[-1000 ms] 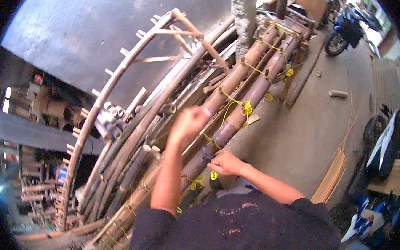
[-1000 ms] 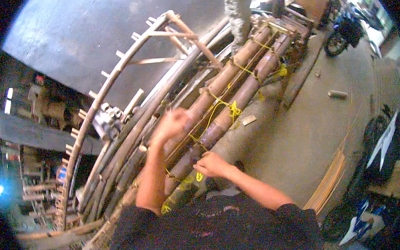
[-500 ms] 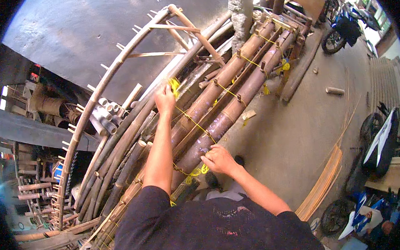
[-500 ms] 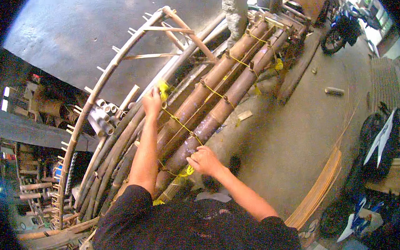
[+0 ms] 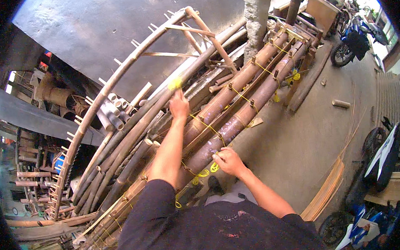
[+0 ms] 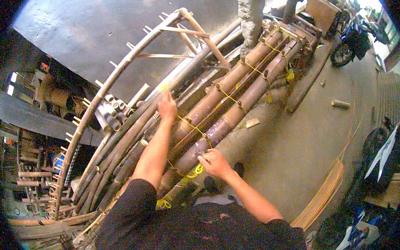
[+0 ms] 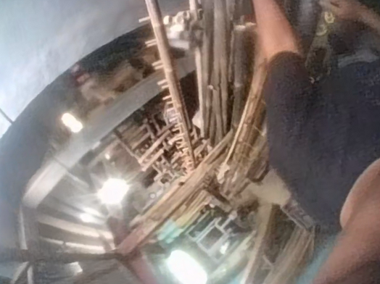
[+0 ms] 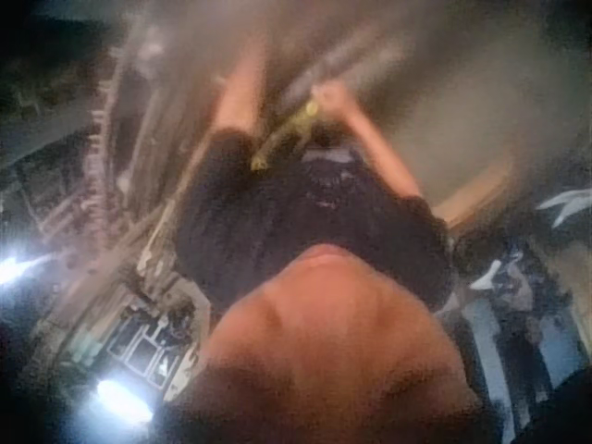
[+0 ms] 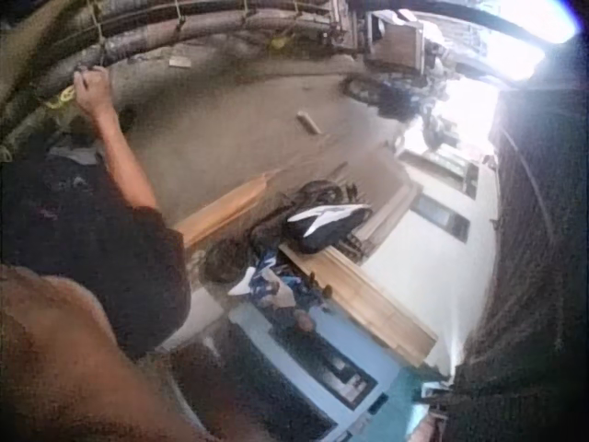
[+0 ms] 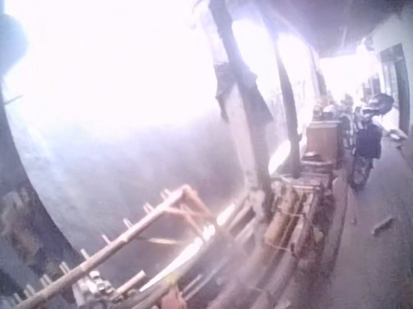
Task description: The person unties a yellow rope from a bundle of bamboo poles, then picks up a stack of thin bamboo strips from the floor. They spread the strips out and repeatedly align and adjust them by hand on the floor.
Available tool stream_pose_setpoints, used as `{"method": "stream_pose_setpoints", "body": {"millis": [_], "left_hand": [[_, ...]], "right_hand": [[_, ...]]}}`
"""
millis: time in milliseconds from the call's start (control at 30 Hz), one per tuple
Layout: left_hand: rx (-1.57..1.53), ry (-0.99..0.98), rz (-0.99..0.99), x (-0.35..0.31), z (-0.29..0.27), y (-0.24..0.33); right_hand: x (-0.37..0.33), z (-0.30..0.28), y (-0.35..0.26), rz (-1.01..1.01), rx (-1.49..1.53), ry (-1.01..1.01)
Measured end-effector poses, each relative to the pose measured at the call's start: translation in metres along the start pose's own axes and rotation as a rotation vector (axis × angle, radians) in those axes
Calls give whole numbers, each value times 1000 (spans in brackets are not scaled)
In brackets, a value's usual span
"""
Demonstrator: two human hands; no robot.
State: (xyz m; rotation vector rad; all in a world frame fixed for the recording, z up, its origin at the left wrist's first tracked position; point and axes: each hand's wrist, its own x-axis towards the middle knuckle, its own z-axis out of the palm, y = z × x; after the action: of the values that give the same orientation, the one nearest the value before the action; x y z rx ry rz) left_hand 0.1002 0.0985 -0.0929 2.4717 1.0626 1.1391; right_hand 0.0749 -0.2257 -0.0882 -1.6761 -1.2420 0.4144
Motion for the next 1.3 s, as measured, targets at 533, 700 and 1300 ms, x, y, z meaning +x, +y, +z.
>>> {"method": "stream_pose_setpoints", "body": {"millis": [533,700,1300], "left_hand": [[32,-353,-221,-33,19,-30],[-28,-410,-132,-43,-77,-30],[110,-504,-159,-213,-177,-33]], "right_hand": [[-23,29,17,421,905,453],[-39,37,-11,1138,1461,528],[43,128,-129,11,675,159]]}}
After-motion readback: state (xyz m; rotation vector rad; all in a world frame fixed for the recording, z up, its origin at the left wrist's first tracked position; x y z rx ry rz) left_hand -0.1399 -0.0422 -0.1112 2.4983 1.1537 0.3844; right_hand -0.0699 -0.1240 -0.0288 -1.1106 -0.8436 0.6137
